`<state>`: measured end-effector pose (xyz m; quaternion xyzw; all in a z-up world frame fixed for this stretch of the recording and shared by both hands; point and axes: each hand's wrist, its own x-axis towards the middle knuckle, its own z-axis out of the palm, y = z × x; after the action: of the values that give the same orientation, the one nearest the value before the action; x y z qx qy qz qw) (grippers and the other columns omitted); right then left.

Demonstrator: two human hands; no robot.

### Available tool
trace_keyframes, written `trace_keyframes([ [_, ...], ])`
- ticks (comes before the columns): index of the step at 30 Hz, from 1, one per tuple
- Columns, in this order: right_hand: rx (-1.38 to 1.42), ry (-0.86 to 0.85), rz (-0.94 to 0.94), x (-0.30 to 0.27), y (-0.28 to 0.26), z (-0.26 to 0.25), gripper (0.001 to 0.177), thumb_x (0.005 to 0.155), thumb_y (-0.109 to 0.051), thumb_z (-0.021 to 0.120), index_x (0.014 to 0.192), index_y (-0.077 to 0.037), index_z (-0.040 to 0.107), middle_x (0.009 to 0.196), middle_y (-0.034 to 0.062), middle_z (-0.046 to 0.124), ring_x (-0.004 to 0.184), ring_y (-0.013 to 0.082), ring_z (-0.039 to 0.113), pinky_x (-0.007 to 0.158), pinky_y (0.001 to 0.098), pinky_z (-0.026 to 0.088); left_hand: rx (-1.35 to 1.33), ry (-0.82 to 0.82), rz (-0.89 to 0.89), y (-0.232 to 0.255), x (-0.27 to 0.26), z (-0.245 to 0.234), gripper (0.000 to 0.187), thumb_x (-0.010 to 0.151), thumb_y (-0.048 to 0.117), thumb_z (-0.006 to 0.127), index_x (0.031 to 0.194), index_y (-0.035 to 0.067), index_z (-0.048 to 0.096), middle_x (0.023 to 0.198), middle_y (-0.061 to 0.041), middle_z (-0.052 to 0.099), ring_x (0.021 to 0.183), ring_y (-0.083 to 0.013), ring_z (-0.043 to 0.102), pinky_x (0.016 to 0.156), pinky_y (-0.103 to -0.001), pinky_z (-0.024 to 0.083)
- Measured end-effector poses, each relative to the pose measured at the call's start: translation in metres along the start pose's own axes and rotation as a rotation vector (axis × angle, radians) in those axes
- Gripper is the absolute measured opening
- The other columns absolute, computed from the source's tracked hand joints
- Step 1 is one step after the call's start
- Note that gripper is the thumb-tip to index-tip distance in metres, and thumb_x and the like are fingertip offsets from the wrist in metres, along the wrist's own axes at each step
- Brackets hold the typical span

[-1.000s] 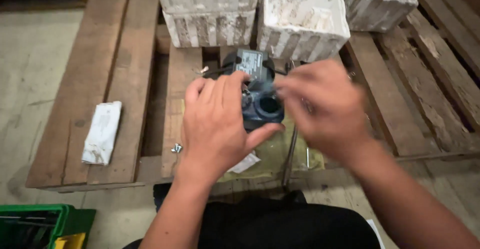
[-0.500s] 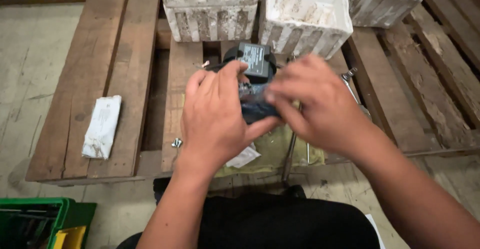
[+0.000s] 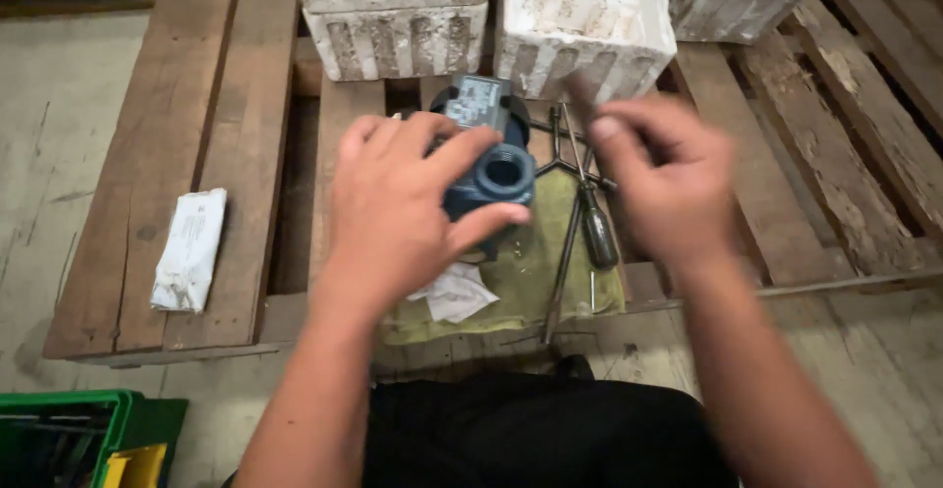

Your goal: Cleaning the exterior of a water pump using a cloth and manual picking to remove debris

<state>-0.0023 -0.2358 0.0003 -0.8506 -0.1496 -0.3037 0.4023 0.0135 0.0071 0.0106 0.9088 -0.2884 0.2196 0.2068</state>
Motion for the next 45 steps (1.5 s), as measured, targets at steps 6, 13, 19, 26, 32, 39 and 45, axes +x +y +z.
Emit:
trace_keyframes([
  [6,0.07,0.059,-0.048,-0.038,0.014,0.058,0.011,0.098,-0.005,0.07,0.108,-0.003,0.076,0.102,0.0098,0.077,0.093,0.0219,0.073,0.086,0.0335,0.056,-0.054,0.007,0.071,-0.017,-0.006,-0.012,0.061,0.09,0.073,0.053,0.12,0.023,0.069,0.109,0.0,0.072,0.101,-0.0253,0.064,0.099,-0.05,0.039],
  [13,0.055,0.259,0.285,-0.043,0.074,0.052,0.018,0.099,-0.018,0.067,0.11,-0.006,0.075,0.104,0.0043,0.076,0.095,0.014,0.069,0.085,0.0294,0.055,-0.173,0.172,0.109,-0.068,-0.037,-0.006,0.065,0.082,0.072,0.05,0.1,0.011,0.067,0.095,-0.005,0.07,0.093,-0.0265,0.066,0.092,-0.046,0.042],
  [19,0.082,0.173,0.244,-0.047,0.051,0.067,0.01,0.096,-0.01,0.067,0.104,-0.007,0.073,0.092,0.0038,0.071,0.079,0.0126,0.064,0.069,0.0268,0.053,-0.267,0.302,0.184,-0.095,-0.06,0.006,0.073,0.083,0.072,0.042,0.093,0.003,0.063,0.09,-0.012,0.067,0.09,-0.034,0.067,0.095,-0.051,0.045],
  [26,0.098,0.122,0.076,-0.053,0.038,0.084,0.015,0.098,-0.004,0.062,0.11,0.0,0.069,0.101,0.0116,0.073,0.089,0.0209,0.07,0.08,0.0317,0.06,-0.33,0.361,0.151,-0.107,-0.071,0.014,0.076,0.083,0.07,0.042,0.094,-0.002,0.064,0.093,-0.016,0.067,0.09,-0.0351,0.065,0.098,-0.052,0.046],
  [32,-0.083,0.127,-0.375,-0.048,0.039,0.113,0.032,0.093,0.014,0.065,0.121,-0.001,0.071,0.108,0.0171,0.077,0.095,0.0275,0.074,0.085,0.0343,0.062,-0.372,0.396,0.11,-0.116,-0.075,0.02,0.075,0.088,0.068,0.041,0.096,-0.003,0.064,0.096,-0.017,0.068,0.092,-0.0351,0.066,0.097,-0.049,0.047],
  [39,-0.044,0.025,-0.42,-0.066,0.023,0.141,0.027,0.097,0.012,0.059,0.121,0.002,0.066,0.101,0.0174,0.075,0.093,0.0299,0.072,0.087,0.0378,0.065,-0.409,0.391,0.094,-0.121,-0.079,0.023,0.075,0.089,0.068,0.041,0.096,-0.003,0.064,0.096,-0.017,0.068,0.093,-0.0355,0.066,0.099,-0.05,0.047],
  [45,-0.044,0.06,-0.382,-0.051,0.019,0.128,0.024,0.097,0.014,0.055,0.111,0.003,0.071,0.103,0.017,0.072,0.093,0.0311,0.069,0.086,0.0388,0.059,-0.43,0.401,0.086,-0.122,-0.081,0.023,0.078,0.09,0.071,0.039,0.095,-0.003,0.063,0.096,-0.017,0.068,0.092,-0.035,0.065,0.098,-0.049,0.047],
])
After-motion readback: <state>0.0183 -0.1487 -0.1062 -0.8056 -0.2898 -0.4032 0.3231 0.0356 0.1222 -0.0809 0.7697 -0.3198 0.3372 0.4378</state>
